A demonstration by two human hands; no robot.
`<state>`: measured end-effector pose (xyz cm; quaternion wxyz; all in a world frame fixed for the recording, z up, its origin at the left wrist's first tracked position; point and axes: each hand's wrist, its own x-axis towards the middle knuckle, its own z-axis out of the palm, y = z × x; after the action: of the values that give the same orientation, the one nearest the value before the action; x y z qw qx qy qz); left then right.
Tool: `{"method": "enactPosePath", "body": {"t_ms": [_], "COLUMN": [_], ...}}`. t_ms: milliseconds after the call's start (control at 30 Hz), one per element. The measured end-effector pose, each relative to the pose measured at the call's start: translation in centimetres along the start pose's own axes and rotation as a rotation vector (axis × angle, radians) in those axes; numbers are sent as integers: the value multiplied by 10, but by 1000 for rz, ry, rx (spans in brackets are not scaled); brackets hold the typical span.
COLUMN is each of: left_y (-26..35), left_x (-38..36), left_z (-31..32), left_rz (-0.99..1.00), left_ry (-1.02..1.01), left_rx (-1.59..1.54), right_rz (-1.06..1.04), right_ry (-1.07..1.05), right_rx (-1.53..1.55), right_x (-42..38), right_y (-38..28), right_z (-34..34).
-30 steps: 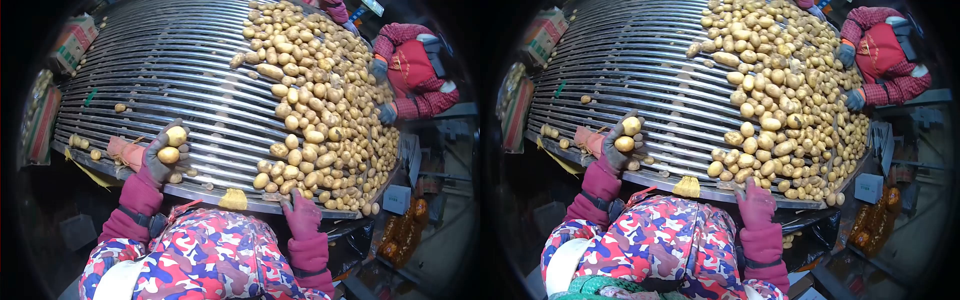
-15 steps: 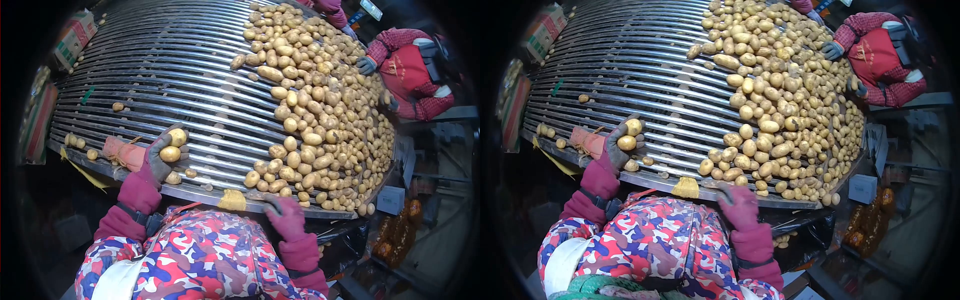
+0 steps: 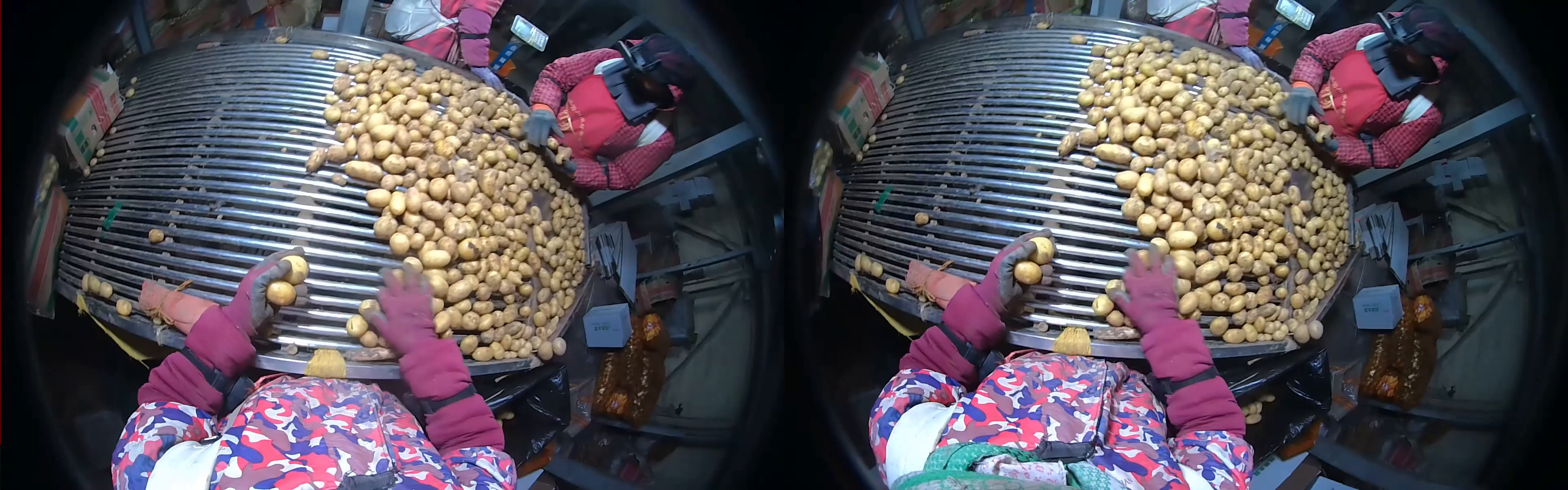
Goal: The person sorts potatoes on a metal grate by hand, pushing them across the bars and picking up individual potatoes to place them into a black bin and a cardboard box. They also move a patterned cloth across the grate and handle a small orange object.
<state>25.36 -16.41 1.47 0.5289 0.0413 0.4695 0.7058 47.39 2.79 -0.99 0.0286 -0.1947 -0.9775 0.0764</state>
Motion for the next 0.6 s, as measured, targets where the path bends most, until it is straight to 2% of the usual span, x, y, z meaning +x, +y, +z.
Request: {"method": "enactPosePath", "body": {"t_ms": [100,167,300,433,500,567,600], "left_y": [4,0,-8,-5,-3,-5,-8], "left_x": [12,24,48,73,86,99,104], "left_z": [13,14,12,20,23,27,28], "left_rz": [-28,-50,-57,-48,-57,-95,-88], "left_ry": [-59,-125,-71,-132,-149,-140,-138], "left_rx": [56,39,118,88,89,24,46], "right_rz": [71,220,290,396,544,561,637], "right_ry": [19,-32,-20,-191,-299,-295,-259], "right_rx": [-51,-83,-206,-197,-120,-109,-111], "right_x": [-16,-31,-58,-53,-44,-37,-36], "right_y": [47,71,114,132,140,157,172], "right_z": [-24,-25,-21,-34,-43,-45,-38]}}
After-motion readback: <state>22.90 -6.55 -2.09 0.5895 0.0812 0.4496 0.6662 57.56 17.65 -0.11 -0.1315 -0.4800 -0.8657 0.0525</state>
